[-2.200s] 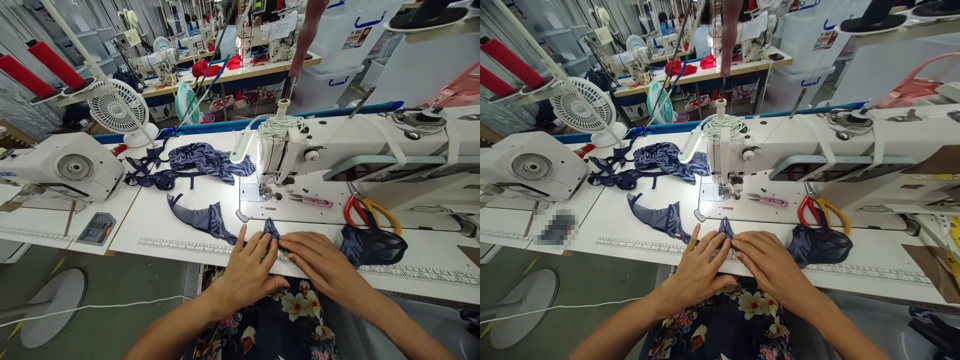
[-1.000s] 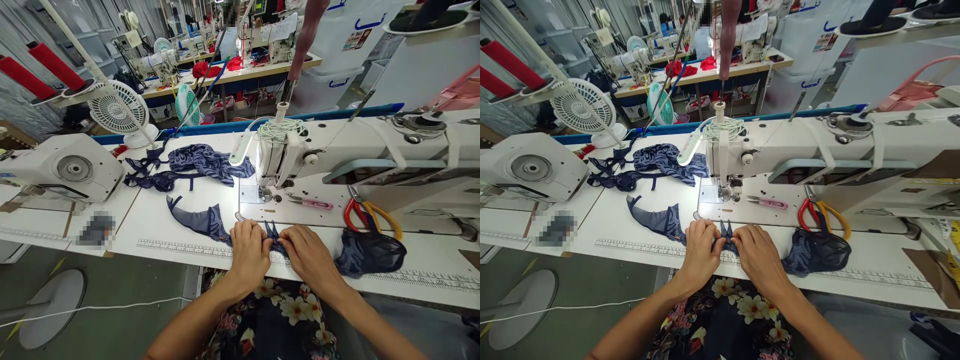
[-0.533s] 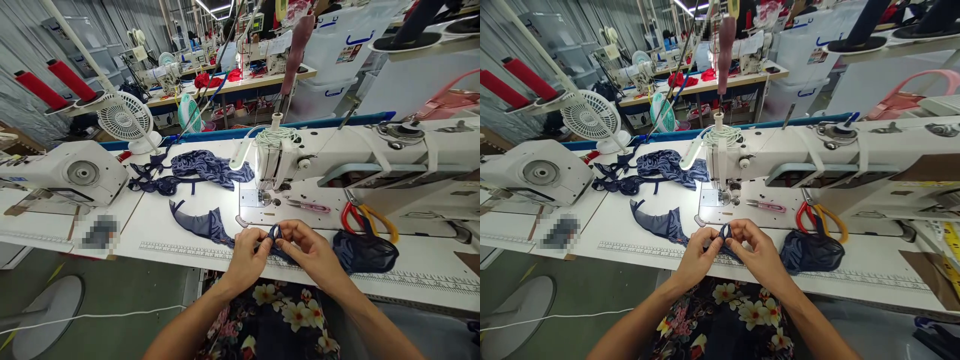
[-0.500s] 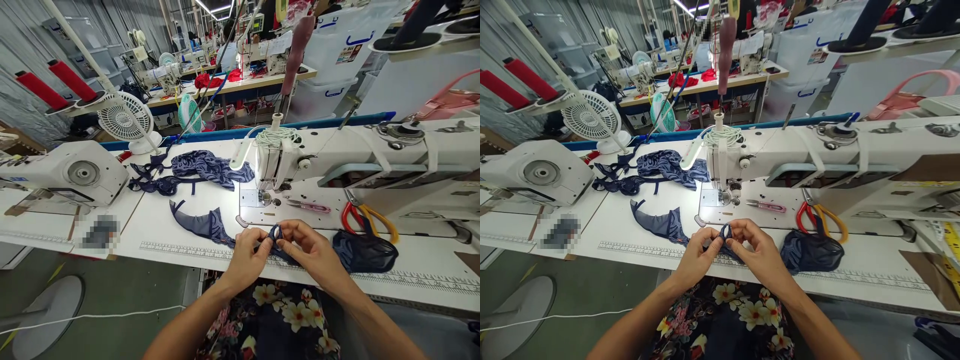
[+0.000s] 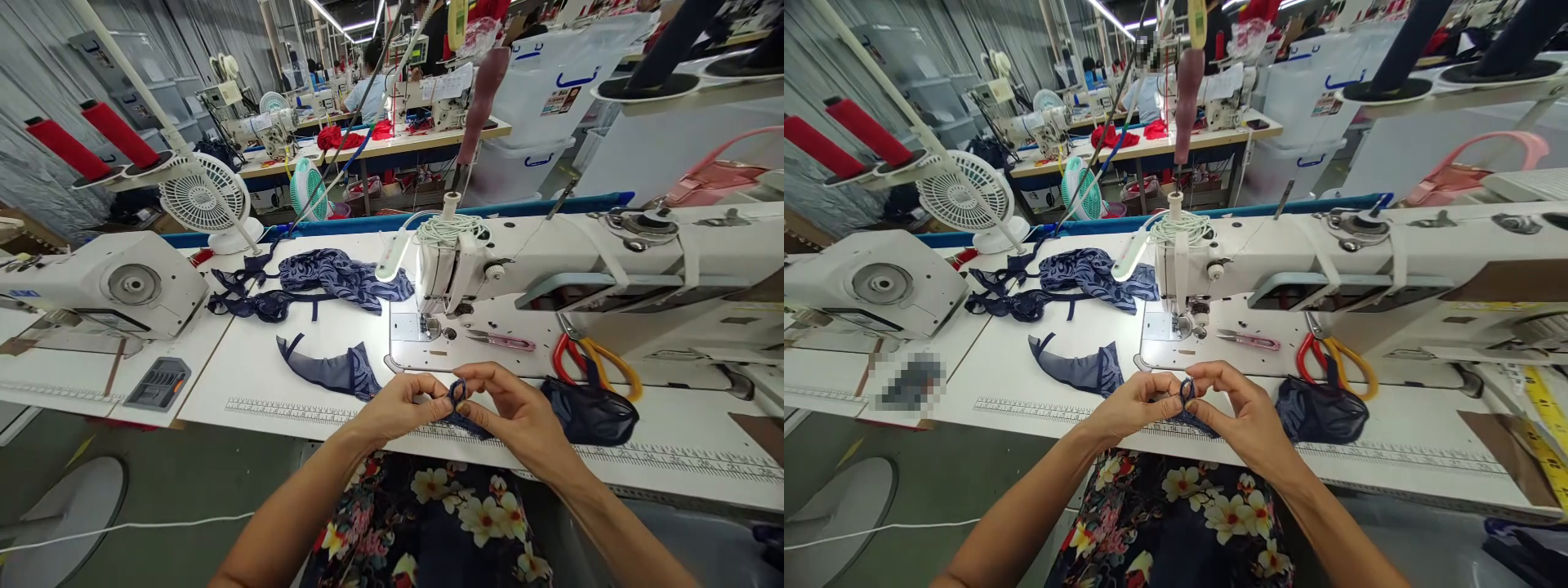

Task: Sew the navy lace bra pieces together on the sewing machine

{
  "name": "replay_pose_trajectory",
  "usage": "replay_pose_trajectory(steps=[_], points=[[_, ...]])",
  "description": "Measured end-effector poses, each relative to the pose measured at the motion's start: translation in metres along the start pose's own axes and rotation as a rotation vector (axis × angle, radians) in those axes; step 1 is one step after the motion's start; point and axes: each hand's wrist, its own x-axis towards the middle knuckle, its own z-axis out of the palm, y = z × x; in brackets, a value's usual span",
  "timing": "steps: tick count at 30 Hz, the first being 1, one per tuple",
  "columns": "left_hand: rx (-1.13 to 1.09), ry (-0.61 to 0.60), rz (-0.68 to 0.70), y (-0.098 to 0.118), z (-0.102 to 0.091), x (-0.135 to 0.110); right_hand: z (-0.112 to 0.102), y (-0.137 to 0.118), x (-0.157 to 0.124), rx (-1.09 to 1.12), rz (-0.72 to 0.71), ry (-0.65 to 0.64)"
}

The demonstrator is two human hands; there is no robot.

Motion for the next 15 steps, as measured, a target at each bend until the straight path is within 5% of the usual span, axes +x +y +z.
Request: replay_pose_trajectory(steps=[7,13,15], points=[[-0.036,-0.159,-0.034,0.007,-0.008,0.005,-0.004,-0.006,0.002,0.039,0.039,-0.171],[0.354,0.378,0.310,0.003,0.016,-0.013,0.007,-0.001,-0.001,0.012,0.028,0.092],[0.441,0.482,0.329,-0.003,0.027,-0.019,0.014,0.001,-0.001,0.045,0.063,0.155]])
